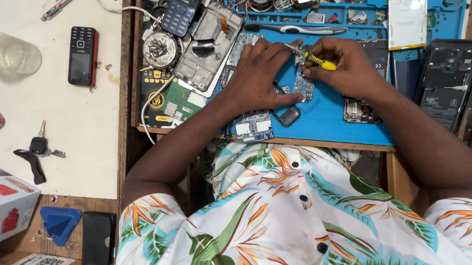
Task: The person uses a yellow-handled screwdriver to remove screws from a small circuit board and then manipulates the board with fingers, adjusting components on a cluttered workbench. The person continues to handle the board and other small parts without completing a visible final assembly.
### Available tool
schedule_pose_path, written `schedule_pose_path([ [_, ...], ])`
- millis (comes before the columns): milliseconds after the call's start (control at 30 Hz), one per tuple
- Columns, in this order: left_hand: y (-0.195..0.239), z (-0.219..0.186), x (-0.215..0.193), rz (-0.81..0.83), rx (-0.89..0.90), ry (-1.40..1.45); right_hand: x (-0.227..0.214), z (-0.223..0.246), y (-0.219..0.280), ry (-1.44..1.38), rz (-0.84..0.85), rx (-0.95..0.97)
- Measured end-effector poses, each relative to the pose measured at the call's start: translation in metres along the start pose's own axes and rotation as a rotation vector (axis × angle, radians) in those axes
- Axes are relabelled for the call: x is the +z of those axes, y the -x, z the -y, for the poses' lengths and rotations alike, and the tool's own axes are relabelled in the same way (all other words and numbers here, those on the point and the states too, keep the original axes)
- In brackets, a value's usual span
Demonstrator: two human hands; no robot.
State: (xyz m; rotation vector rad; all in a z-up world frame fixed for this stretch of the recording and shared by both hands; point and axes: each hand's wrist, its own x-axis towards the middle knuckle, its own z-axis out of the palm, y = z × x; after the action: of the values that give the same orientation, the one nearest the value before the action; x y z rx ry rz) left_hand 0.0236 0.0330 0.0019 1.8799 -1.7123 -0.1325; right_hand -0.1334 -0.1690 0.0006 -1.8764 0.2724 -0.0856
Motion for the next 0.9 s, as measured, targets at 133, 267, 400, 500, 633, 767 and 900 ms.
schedule_pose_path([
  [133,0.0,-0.002,-0.001,0.006,-0.021,-0.004,0.002,0.004,-0.002,0.02,-0.031,0.032],
  [267,-0.003,-0.004,0.004,0.053,-0.136,0.02,0.005,0.005,-0.002,0.04,-0.043,0.023],
  [400,-0.004,0.0,0.011,-0.033,-0.129,0.088,0.008,0.005,-0.001,0.051,-0.06,-0.001],
  [500,-0.005,0.002,0.013,-0.037,-0.165,0.084,0.009,0.006,-0.002,0.135,-0.071,-0.04],
  [633,-0.006,0.002,0.014,-0.048,-0.171,0.098,0.009,0.008,-0.001,0.144,-0.078,-0.031],
  [767,-0.005,0.001,0.014,0.035,-0.264,0.065,0.01,0.01,-0.002,0.179,-0.069,-0.031],
  [900,-0.005,0.001,0.013,-0.112,-0.13,0.102,0.01,0.01,-0.001,0.195,-0.081,-0.028],
])
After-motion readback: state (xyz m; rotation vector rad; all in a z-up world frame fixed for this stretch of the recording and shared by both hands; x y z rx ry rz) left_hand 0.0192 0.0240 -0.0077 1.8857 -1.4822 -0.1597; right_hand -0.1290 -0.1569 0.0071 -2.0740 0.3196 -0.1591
